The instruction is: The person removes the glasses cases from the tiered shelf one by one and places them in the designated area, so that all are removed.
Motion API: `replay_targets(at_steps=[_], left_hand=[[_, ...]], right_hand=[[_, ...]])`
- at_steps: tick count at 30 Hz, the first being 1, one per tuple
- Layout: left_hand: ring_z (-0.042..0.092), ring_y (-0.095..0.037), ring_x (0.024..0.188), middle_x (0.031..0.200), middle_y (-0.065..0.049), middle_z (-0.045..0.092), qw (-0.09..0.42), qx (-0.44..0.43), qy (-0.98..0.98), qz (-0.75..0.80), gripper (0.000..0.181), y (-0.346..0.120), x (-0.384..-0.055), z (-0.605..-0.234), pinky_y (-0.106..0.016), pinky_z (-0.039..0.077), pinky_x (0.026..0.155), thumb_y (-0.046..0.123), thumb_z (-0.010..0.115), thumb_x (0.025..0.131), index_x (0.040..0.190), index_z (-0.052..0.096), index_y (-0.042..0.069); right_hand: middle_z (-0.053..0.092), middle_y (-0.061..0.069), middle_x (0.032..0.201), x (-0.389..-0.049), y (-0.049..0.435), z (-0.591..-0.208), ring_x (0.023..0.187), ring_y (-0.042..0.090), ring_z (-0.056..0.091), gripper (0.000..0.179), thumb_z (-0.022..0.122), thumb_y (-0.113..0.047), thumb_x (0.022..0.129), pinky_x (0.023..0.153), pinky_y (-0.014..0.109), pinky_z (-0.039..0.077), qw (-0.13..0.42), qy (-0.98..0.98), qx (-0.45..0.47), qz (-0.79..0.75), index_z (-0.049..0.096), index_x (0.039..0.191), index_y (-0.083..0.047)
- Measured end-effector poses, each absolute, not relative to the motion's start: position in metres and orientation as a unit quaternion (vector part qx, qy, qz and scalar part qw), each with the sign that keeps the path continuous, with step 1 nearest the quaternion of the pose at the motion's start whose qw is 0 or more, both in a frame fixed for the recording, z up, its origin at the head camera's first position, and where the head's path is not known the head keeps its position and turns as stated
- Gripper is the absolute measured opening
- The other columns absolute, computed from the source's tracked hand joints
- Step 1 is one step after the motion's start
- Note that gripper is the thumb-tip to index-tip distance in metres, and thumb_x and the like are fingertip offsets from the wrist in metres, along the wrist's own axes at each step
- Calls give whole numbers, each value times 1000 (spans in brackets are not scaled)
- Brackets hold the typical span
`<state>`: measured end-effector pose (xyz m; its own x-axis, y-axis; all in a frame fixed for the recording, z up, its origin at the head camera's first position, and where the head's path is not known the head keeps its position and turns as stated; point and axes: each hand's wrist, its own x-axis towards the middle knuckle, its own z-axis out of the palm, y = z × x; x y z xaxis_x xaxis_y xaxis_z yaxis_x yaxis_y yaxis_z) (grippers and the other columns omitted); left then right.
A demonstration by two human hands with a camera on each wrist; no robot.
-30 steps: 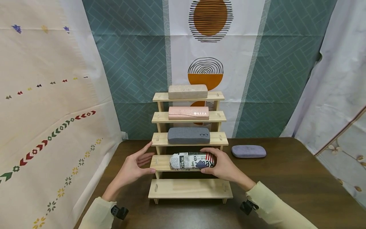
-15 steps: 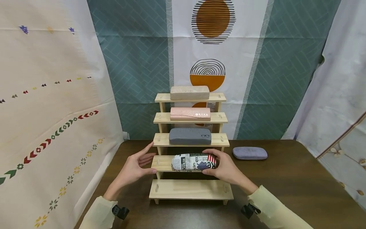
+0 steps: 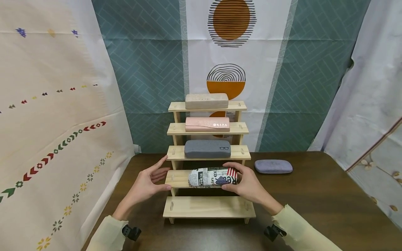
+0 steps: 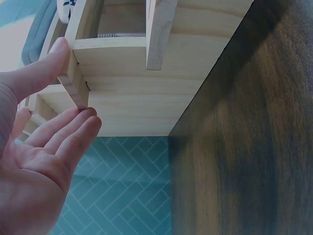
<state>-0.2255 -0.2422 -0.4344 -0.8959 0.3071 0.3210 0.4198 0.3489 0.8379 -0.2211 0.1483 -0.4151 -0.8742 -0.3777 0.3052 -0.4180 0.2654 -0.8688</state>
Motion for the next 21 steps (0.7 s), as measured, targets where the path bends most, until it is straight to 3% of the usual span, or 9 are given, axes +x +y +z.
replay_targets(at_steps=[9,18,21], left_hand=[[62,-40,130,140,-24,63,52,-228,-815,-531,106,-243,-226,-433,-55,51,103,6,95,77,165,39,25],[62,-39,130,140,-22,63,49,-226,-813,-535,106,-243,-226,-433,-49,53,103,5,95,77,165,39,23],[61,-39,130,141,-22,63,48,-227,-813,-534,107,-243,-226,-434,-50,53,103,4,95,77,165,39,24]], right_hand=[[63,17,130,-216,151,-415,96,25,73,65,91,3,77,74,35,65,42,-783,241,572,65,136,-7],[67,12,129,-208,156,-411,97,22,70,67,94,0,75,75,32,63,63,-793,232,560,67,135,-12],[69,10,126,-206,157,-411,101,21,67,67,95,-4,74,82,31,60,77,-801,230,548,68,135,-13]])
